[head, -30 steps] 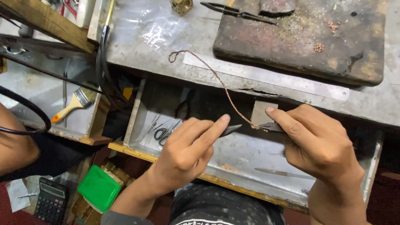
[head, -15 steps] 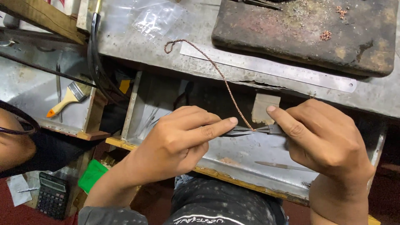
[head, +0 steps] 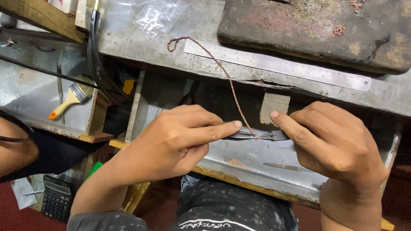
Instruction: Shaping a thin metal wire into loops using pliers at a jewelry workbench.
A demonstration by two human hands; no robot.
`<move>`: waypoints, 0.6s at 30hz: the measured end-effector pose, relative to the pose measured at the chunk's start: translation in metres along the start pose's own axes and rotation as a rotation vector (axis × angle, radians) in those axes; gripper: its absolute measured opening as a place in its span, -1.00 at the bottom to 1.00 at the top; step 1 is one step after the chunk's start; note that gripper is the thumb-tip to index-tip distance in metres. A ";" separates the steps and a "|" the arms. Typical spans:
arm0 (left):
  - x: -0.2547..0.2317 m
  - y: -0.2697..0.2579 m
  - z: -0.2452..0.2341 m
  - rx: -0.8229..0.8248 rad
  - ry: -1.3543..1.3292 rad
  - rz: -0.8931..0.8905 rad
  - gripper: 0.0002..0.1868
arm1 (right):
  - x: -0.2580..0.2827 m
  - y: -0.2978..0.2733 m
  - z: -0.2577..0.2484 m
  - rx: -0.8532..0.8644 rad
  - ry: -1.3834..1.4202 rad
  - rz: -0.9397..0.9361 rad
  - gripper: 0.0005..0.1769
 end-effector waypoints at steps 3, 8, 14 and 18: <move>-0.002 0.000 0.001 0.007 0.092 0.027 -0.58 | -0.001 -0.001 0.002 -0.001 -0.030 -0.011 -0.65; -0.026 0.005 0.007 -0.152 0.463 0.110 -0.72 | 0.003 -0.002 0.001 -0.015 -0.120 0.040 -0.66; -0.036 0.007 0.016 -0.289 0.769 0.146 -0.80 | 0.007 -0.002 0.001 -0.016 -0.237 0.080 -0.66; -0.039 0.007 0.020 -0.318 0.875 0.163 -0.81 | 0.007 -0.003 0.001 -0.016 -0.268 0.102 -0.61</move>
Point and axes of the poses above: each hand's wrist, its own y-axis towards the middle knuckle, its own z-axis out of the palm, x = y × z, the point moved 5 cm from there along y, towards the middle knuckle, and after that the axes turned 11 degrees about -y, right-handed, at the moved point
